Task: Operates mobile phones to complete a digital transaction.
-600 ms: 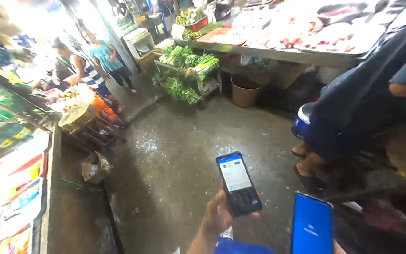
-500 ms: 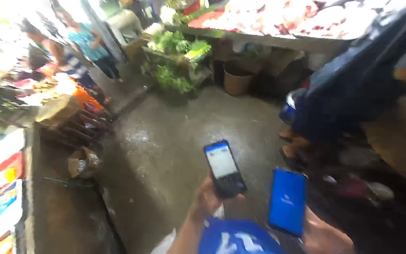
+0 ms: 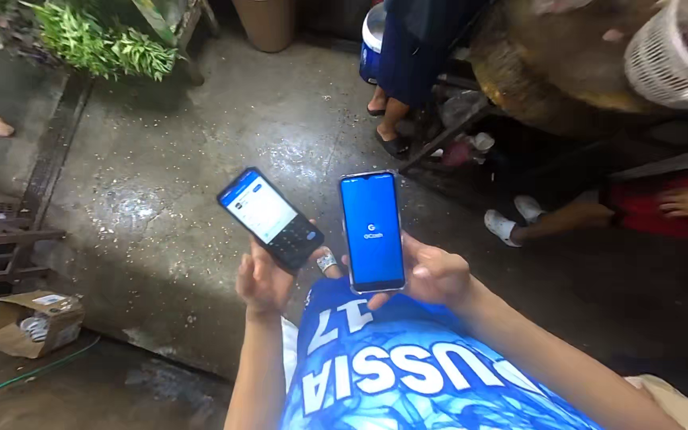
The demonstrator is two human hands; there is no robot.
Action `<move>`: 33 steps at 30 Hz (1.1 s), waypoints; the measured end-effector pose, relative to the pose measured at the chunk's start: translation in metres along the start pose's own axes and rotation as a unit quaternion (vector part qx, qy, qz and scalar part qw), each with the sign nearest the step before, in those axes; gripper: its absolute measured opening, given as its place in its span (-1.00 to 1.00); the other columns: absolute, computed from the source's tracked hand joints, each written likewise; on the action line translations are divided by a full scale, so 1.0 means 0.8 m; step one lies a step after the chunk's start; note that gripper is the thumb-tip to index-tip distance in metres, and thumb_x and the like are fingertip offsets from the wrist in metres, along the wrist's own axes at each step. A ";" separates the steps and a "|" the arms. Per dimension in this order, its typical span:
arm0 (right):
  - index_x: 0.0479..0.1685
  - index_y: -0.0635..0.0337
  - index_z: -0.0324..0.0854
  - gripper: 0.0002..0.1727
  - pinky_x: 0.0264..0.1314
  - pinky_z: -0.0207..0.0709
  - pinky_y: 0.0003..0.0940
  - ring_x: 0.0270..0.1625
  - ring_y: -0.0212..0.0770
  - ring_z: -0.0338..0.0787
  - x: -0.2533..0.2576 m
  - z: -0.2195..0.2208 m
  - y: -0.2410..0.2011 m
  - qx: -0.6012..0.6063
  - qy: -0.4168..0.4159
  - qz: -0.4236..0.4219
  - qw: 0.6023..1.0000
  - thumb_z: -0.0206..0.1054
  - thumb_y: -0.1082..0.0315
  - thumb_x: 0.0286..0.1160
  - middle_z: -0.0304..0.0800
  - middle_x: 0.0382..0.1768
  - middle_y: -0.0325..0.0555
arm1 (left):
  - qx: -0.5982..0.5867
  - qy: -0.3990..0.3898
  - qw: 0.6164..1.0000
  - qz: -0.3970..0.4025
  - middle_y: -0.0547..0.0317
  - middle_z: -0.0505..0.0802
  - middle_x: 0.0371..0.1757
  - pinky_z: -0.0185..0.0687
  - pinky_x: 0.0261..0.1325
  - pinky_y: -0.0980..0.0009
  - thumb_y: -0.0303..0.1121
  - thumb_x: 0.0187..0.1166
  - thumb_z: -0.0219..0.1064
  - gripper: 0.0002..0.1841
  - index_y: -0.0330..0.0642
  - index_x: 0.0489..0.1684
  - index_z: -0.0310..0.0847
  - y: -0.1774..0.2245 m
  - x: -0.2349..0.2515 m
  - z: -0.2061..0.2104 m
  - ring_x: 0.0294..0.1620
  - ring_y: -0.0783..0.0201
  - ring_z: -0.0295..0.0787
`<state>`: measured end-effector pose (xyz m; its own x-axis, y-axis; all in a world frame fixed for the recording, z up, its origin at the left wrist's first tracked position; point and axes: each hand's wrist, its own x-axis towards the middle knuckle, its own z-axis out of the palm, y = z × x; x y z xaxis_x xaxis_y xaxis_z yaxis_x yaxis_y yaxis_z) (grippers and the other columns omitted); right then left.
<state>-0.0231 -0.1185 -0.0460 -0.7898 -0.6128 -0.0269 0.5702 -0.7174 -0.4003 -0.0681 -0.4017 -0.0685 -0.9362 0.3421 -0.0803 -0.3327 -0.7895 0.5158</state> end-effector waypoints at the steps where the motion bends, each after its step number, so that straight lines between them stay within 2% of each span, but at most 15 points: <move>1: 0.81 -0.30 0.05 -0.10 0.26 0.68 0.35 0.57 0.35 0.52 -0.001 0.002 0.001 -0.017 0.007 -0.004 1.000 0.43 0.25 0.43 0.43 0.62 0.14 | 0.000 -0.006 1.000 -0.005 -0.14 0.59 0.59 0.61 0.33 -0.36 0.21 0.29 0.48 -0.08 0.39 0.77 0.14 -0.002 0.003 0.001 0.49 -0.35 0.58; 5: 0.82 -0.31 -0.03 -0.07 0.17 0.76 0.25 0.56 0.31 0.55 -0.011 0.007 0.005 -0.059 0.017 -0.022 0.998 0.43 0.27 0.43 0.42 0.64 0.09 | -0.014 -0.036 0.999 -0.029 -0.19 0.57 0.60 0.60 0.33 -0.37 0.22 0.31 0.48 -0.04 0.39 0.80 0.06 -0.013 0.010 0.001 0.50 -0.39 0.56; 11: 0.83 -0.30 -0.03 -0.08 0.24 0.72 0.28 0.60 0.34 0.50 -0.025 0.005 0.009 -0.059 0.024 -0.037 0.997 0.39 0.30 0.47 0.39 0.66 0.11 | -0.046 -0.061 0.996 -0.056 -0.21 0.54 0.61 0.57 0.36 -0.38 0.15 0.35 0.48 -0.04 0.36 0.83 -0.02 -0.036 0.018 -0.002 0.51 -0.38 0.54; 18: 0.83 -0.28 -0.03 -0.07 0.26 0.72 0.27 0.58 0.31 0.52 -0.038 0.002 0.004 -0.093 0.051 -0.028 0.994 0.41 0.26 0.44 0.37 0.66 0.11 | -0.071 -0.071 0.992 -0.080 -0.03 0.53 0.63 0.55 0.42 -0.32 0.12 0.40 0.45 -0.07 0.43 0.82 -0.06 -0.065 0.014 -0.004 0.56 -0.24 0.53; 21: 0.84 -0.27 -0.07 -0.05 0.30 0.68 0.28 0.57 0.31 0.52 -0.045 -0.005 -0.002 -0.112 0.045 -0.024 0.992 0.42 0.27 0.44 0.34 0.68 0.12 | -0.061 -0.074 0.992 -0.087 -0.04 0.52 0.64 0.55 0.42 -0.31 0.13 0.44 0.42 -0.09 0.43 0.83 -0.06 -0.074 0.011 0.000 0.56 -0.23 0.53; 24: 0.85 -0.26 -0.09 -0.03 0.28 0.69 0.30 0.58 0.31 0.52 -0.057 -0.009 -0.014 -0.102 0.041 -0.025 0.994 0.43 0.29 0.43 0.35 0.67 0.12 | -0.052 -0.067 0.992 -0.089 -0.02 0.56 0.61 0.58 0.42 -0.27 0.10 0.44 0.43 -0.11 0.42 0.81 -0.01 -0.089 0.014 0.014 0.54 -0.19 0.56; 29: 0.81 -0.24 -0.07 -0.05 0.15 0.76 0.27 0.49 0.32 0.60 -0.085 -0.014 -0.038 -0.081 0.039 -0.042 0.995 0.39 0.35 0.40 0.44 0.58 0.17 | 0.022 -0.036 0.996 -0.081 0.15 0.64 0.54 0.69 0.37 -0.03 0.11 0.45 0.44 -0.14 0.52 0.79 0.00 -0.124 0.024 0.065 0.45 0.03 0.66; 33: 0.81 -0.26 -0.06 -0.07 0.09 0.79 0.24 0.47 0.32 0.63 -0.115 -0.018 -0.062 -0.074 0.030 -0.060 0.995 0.38 0.37 0.42 0.45 0.58 0.17 | 0.065 -0.040 0.995 -0.069 0.17 0.68 0.47 0.69 0.37 0.07 0.01 0.56 0.38 -0.21 0.53 0.78 -0.03 -0.157 0.036 0.109 0.38 0.11 0.71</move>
<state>0.0183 -0.0218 -0.0373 -0.8650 -0.5013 -0.0232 0.4347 -0.7253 -0.5338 -0.0434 -0.2482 -0.0616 -0.8685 0.4869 -0.0925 -0.4357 -0.6610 0.6110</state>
